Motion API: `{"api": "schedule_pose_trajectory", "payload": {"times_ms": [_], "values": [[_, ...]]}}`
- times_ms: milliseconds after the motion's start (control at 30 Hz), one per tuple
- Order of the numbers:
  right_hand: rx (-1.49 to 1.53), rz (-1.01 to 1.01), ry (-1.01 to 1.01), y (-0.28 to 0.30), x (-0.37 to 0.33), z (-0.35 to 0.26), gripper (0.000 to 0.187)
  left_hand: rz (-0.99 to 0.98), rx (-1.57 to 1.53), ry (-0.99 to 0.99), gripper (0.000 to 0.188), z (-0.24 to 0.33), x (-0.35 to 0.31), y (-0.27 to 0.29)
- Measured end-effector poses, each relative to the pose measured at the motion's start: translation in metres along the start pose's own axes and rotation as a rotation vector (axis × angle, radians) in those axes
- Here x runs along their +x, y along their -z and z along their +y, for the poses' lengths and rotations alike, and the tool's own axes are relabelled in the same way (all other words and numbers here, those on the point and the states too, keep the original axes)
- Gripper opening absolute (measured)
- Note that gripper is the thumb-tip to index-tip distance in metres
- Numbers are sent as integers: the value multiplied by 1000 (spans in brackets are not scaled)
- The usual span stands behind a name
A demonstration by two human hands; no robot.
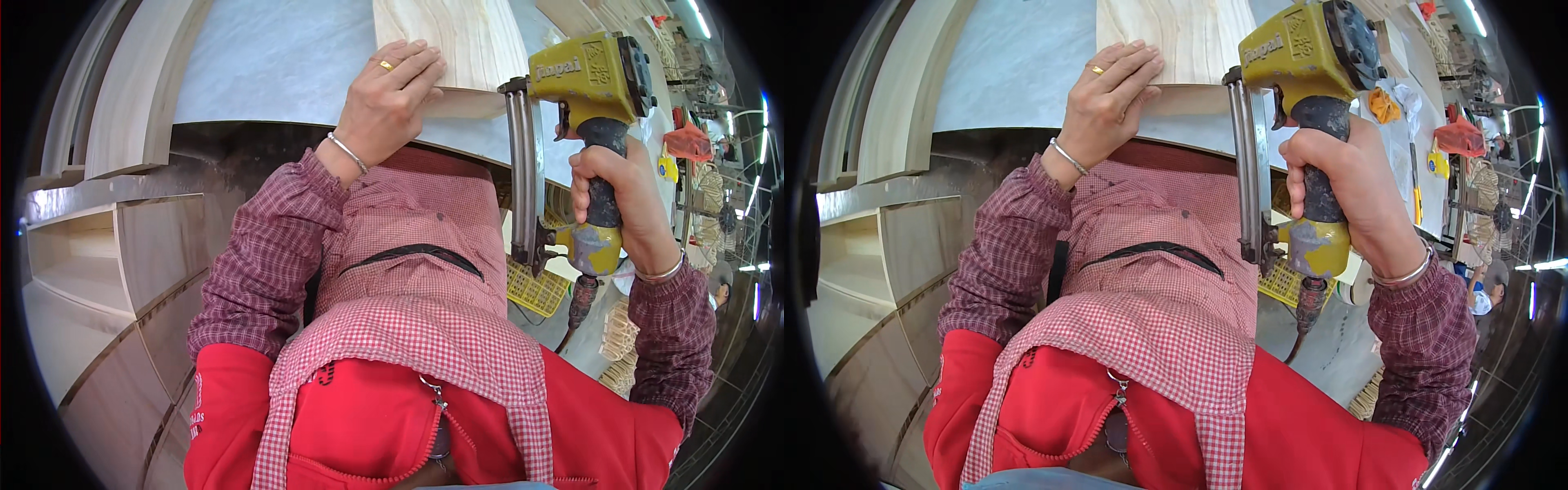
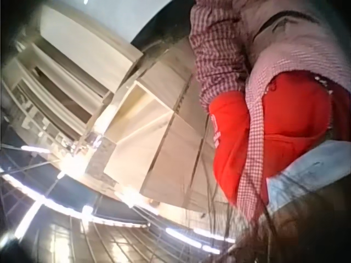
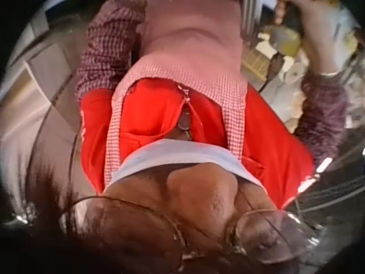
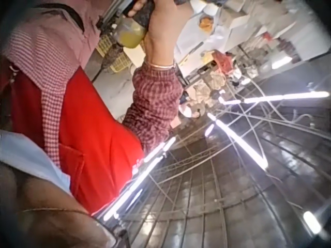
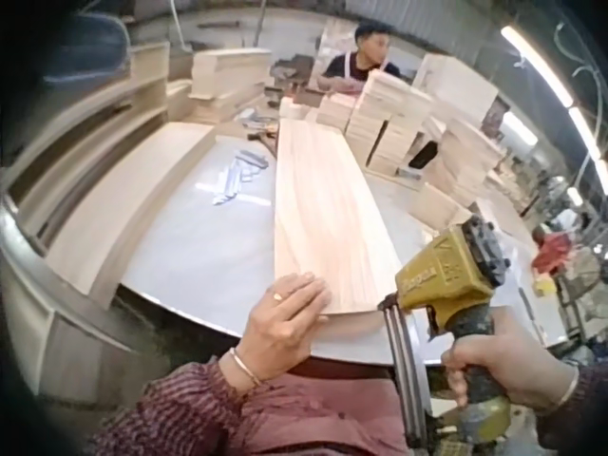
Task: Assembling wooden furniture components using wood glue, a pneumatic nail gun, and a hammer.
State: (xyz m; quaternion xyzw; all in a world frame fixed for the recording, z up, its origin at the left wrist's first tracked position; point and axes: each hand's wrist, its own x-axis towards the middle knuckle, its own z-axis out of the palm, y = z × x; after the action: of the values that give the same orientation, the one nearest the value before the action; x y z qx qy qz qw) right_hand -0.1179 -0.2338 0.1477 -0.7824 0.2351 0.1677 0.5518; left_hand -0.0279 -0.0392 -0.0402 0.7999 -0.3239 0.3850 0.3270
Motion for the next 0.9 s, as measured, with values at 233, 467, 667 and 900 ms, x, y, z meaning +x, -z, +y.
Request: {"api": "schedule_pose_trajectory", "payload": {"times_ms": [233,467,667,900], "values": [[-36,-49,31,0,-2,-7,14,24,-2,-9,24,6,1,-15],[-64,-104,37,-15,-4,-20,15,27,-11,-5,23,7,6,-13],[-63,-105,35,-13,-2,-19,15,43,-15,1,22,9,8,-15],[-113,-98,52,-11,-3,-18,14,61,-19,-7,22,10,9,-19]]}}
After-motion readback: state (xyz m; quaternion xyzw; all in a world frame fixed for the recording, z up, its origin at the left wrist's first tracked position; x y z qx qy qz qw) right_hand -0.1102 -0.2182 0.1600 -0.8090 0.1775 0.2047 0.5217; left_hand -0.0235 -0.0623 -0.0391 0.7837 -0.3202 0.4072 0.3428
